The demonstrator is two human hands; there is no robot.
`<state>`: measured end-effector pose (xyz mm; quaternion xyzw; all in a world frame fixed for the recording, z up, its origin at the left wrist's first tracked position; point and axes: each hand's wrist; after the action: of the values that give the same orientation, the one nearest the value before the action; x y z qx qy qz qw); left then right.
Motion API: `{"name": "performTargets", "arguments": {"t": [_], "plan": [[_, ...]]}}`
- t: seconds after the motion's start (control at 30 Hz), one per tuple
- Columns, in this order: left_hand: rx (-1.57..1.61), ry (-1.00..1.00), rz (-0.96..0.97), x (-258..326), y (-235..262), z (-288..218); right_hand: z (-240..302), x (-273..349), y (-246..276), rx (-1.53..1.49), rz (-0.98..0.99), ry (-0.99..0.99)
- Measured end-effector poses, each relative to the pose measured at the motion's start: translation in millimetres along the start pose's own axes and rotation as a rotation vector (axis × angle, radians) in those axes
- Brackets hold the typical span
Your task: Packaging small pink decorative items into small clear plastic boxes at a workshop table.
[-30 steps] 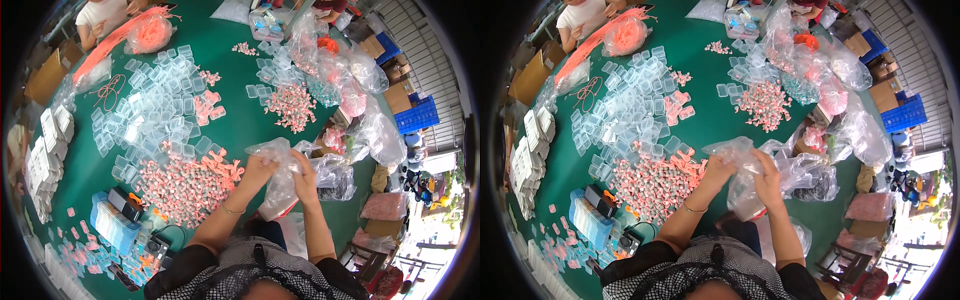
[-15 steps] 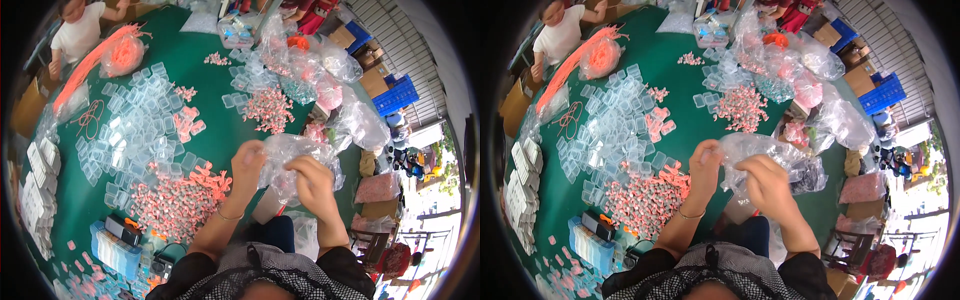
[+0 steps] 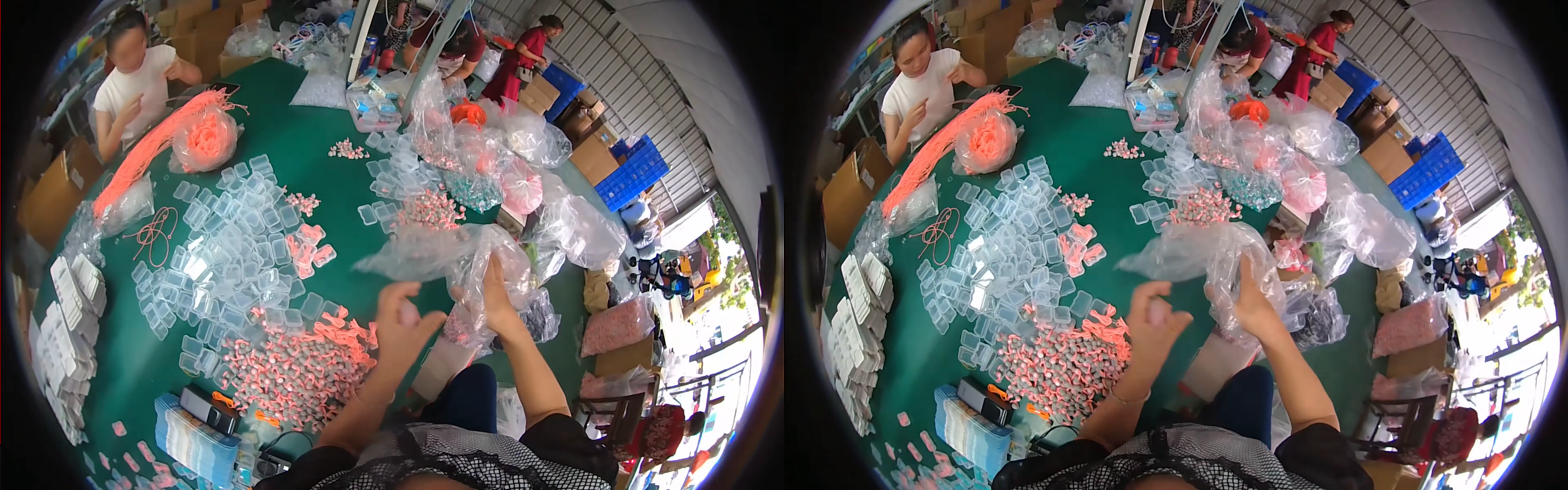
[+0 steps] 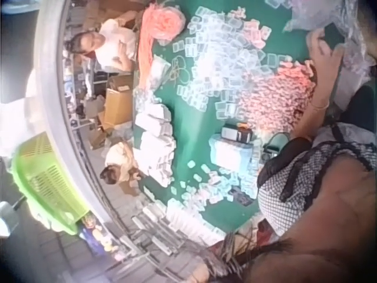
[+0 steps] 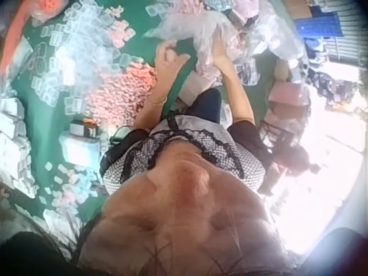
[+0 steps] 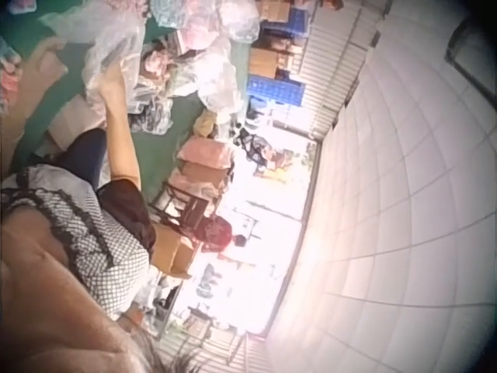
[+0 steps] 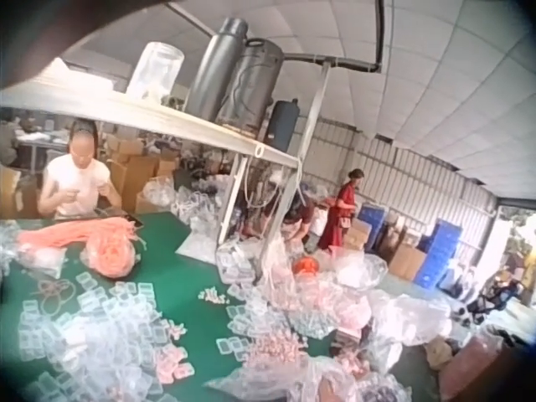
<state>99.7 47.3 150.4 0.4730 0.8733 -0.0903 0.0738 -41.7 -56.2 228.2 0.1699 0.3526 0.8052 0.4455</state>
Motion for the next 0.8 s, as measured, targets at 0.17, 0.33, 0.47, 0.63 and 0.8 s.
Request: {"name": "performTargets", "arguments": {"t": [0.17, 0.33, 0.47, 0.63, 0.8], "plan": [[-0.268, -0.276, -0.017, -14, -21, -29, 6, 11, -37, -0.132, 0.101, 0.151], [0.812, 0.331, -0.111, -35, 17, -3, 11, -26, -8, 0.075, -0.244, 0.297], [1.141, 0.438, 0.007, -35, 35, -24, 42, -35, 10, 0.076, -0.408, 0.406], [1.161, 0.293, 0.144, -20, 45, -18, 63, -15, -7, 0.284, -0.106, 0.836], [0.591, 0.163, 0.168, 7, 40, -25, 68, -55, 3, 0.289, -0.380, 0.718]]}}
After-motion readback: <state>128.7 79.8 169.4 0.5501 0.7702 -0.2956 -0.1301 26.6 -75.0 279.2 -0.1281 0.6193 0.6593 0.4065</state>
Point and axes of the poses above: each hand's wrist, its own x-axis away from the middle knuckle, its own y-axis out of the back of the hand, z = x × y, and after that the axes turned 9 degrees about -x, right-handed
